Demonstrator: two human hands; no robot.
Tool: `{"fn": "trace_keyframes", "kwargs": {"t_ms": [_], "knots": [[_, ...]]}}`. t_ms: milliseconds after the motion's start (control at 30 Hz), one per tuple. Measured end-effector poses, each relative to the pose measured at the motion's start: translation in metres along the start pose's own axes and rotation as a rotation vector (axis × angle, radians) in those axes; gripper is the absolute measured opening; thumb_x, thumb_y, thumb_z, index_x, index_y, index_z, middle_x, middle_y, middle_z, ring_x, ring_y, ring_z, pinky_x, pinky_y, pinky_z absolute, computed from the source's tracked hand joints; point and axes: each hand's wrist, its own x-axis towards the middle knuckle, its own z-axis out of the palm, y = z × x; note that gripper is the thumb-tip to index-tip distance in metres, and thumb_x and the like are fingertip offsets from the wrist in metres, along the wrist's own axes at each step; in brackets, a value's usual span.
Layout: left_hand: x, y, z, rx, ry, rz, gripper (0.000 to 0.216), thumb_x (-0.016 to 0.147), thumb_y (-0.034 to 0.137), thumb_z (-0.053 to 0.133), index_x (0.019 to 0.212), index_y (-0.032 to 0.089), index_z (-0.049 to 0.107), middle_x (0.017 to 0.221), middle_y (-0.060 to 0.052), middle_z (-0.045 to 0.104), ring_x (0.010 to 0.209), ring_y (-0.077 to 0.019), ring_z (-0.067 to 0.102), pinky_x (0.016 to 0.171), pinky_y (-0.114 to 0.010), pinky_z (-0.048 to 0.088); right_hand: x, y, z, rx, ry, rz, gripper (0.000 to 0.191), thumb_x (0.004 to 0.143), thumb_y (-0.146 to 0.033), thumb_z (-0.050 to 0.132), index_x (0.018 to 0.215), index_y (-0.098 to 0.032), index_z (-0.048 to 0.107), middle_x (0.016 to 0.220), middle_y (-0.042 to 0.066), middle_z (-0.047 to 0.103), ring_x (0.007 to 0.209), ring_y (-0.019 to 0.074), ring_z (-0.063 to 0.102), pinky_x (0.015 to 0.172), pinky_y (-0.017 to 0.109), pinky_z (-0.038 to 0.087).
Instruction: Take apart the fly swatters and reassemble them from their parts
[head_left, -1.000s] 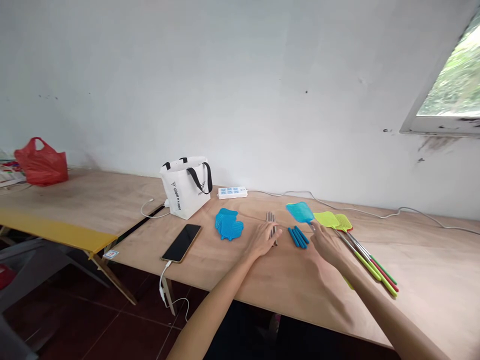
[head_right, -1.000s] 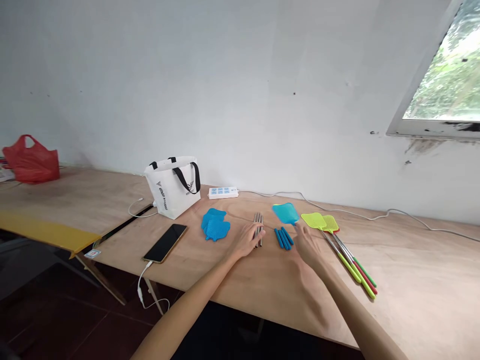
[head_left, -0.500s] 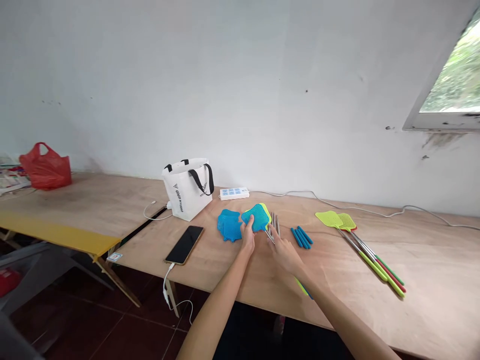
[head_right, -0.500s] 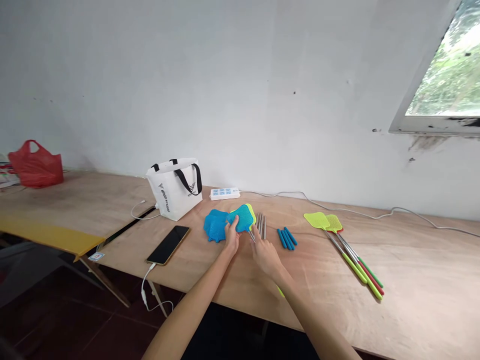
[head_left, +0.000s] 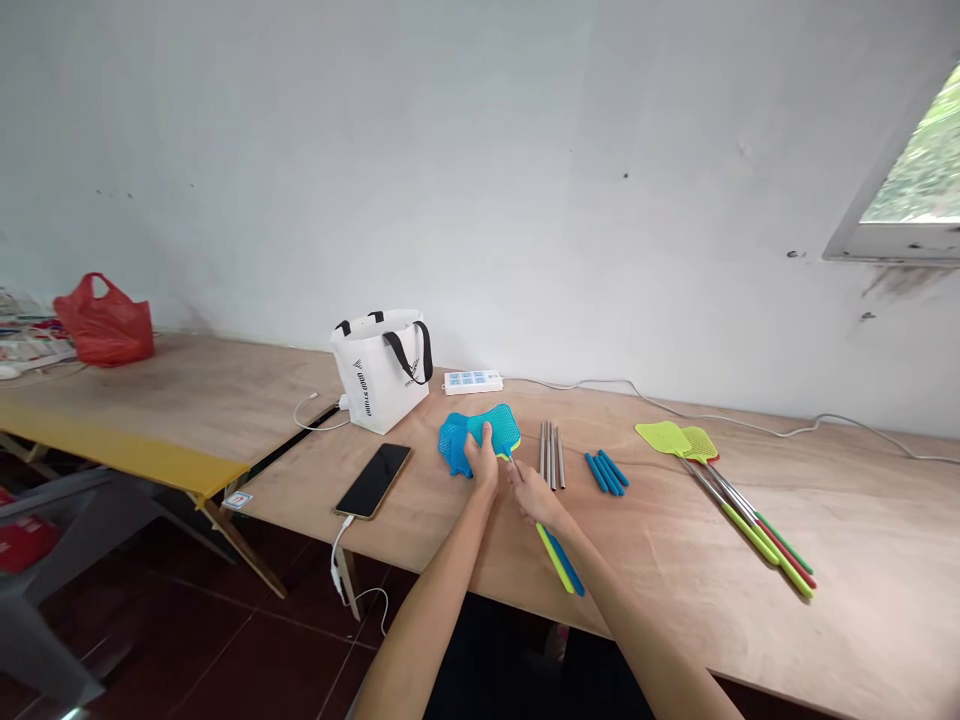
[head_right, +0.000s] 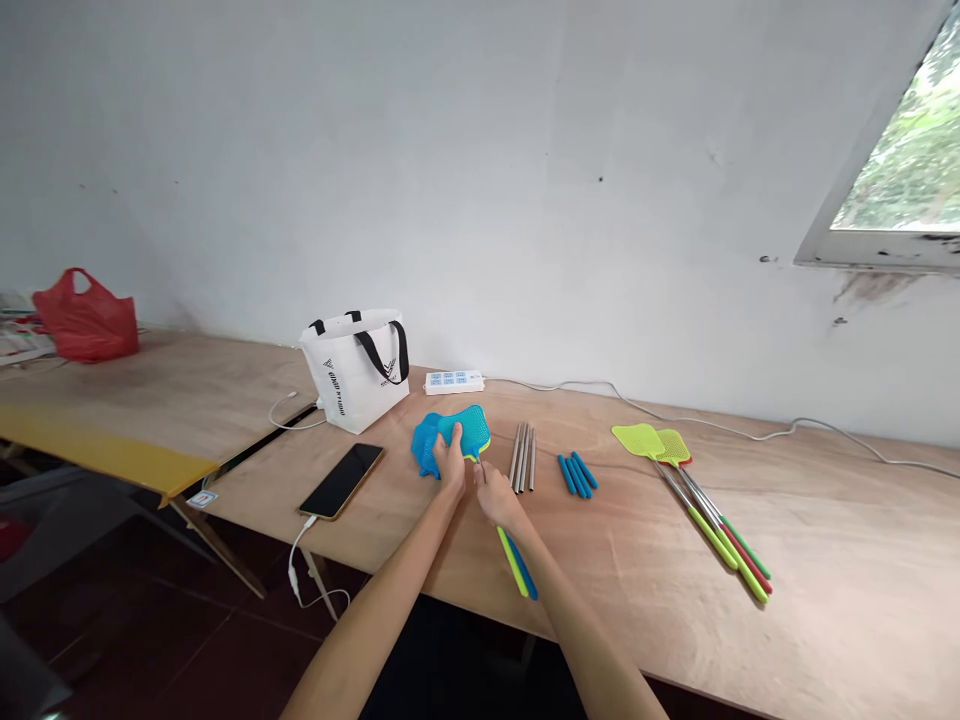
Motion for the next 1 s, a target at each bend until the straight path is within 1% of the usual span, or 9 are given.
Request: {"fn": "trace_keyframes", "kwargs": {"t_ms": [167,300,500,700,800,900,1000], "knots": [[0.001,0.001,0.000,0.091,-0.006,0.078,0.049,0.080,0.068,0.069,0.069,0.025,0.047,0.068,0.002,0.051,0.066,-0.0177,0.050,0.069,-0.031,0.046,-0.003,0.000,-0.002,-0.158,0.066,-0.052,0.036,0.105,-0.037,0.028,0.088,-0.023,0.056,0.075,0.001,0.060,0.066,0.0182,0.061,0.060,0.026,0.036],[0.005,-0.001,-0.004,0.157,0.027,0.105,0.049,0.083,0.067,0.065,0.067,0.025,0.045,0.067,0.002,0.051,0.068,-0.0190,0.051,0.072,-0.033,0.045,-0.002,-0.002,0.004,-0.288,0.097,-0.071,0.036,0.106,-0.029,0.028,0.090,-0.021,0.059,0.086,0.006,0.066,0.080,0.0209,0.064,0.066,0.027,0.033],[0.016,-0.003,-0.014,0.254,0.079,0.144,0.043,0.087,0.064,0.059,0.070,0.025,0.050,0.074,-0.003,0.060,0.074,-0.0219,0.057,0.078,-0.036,0.048,-0.001,-0.006,0.016,-0.422,0.107,-0.083,0.038,0.109,-0.029,0.026,0.103,-0.019,0.062,0.097,0.008,0.071,0.086,0.0214,0.068,0.069,0.027,0.034],[0.021,-0.011,-0.016,0.310,0.159,0.132,0.042,0.087,0.061,0.059,0.067,0.026,0.049,0.070,-0.003,0.061,0.074,-0.0239,0.061,0.078,-0.037,0.050,-0.005,-0.011,0.020,-0.529,0.098,-0.071,0.044,0.110,-0.030,0.020,0.112,-0.016,0.062,0.098,0.011,0.073,0.089,0.0231,0.069,0.071,0.028,0.039],[0.030,-0.011,-0.022,0.324,0.242,0.114,0.040,0.089,0.061,0.054,0.071,0.025,0.052,0.074,-0.006,0.065,0.080,-0.0272,0.066,0.077,-0.037,0.051,-0.015,-0.014,0.025,-0.576,0.093,-0.062,0.043,0.109,-0.028,0.021,0.116,-0.016,0.061,0.100,0.013,0.073,0.089,0.0238,0.070,0.072,0.029,0.042],[0.041,-0.005,-0.032,0.347,0.322,0.116,0.040,0.093,0.060,0.047,0.077,0.024,0.054,0.081,-0.010,0.069,0.086,-0.0297,0.069,0.075,-0.037,0.053,-0.031,-0.015,0.032,-0.613,0.069,-0.067,0.038,0.107,-0.026,0.027,0.118,-0.015,0.061,0.098,0.015,0.074,0.088,0.0258,0.071,0.072,0.031,0.045],[0.045,0.003,-0.037,0.392,0.323,0.147,0.041,0.096,0.058,0.043,0.082,0.023,0.056,0.087,-0.011,0.070,0.090,-0.0294,0.071,0.076,-0.037,0.055,-0.043,-0.013,0.034,-0.625,0.041,-0.081,0.035,0.106,-0.025,0.031,0.120,-0.014,0.061,0.097,0.017,0.074,0.088,0.0269,0.072,0.073,0.032,0.047]]}}
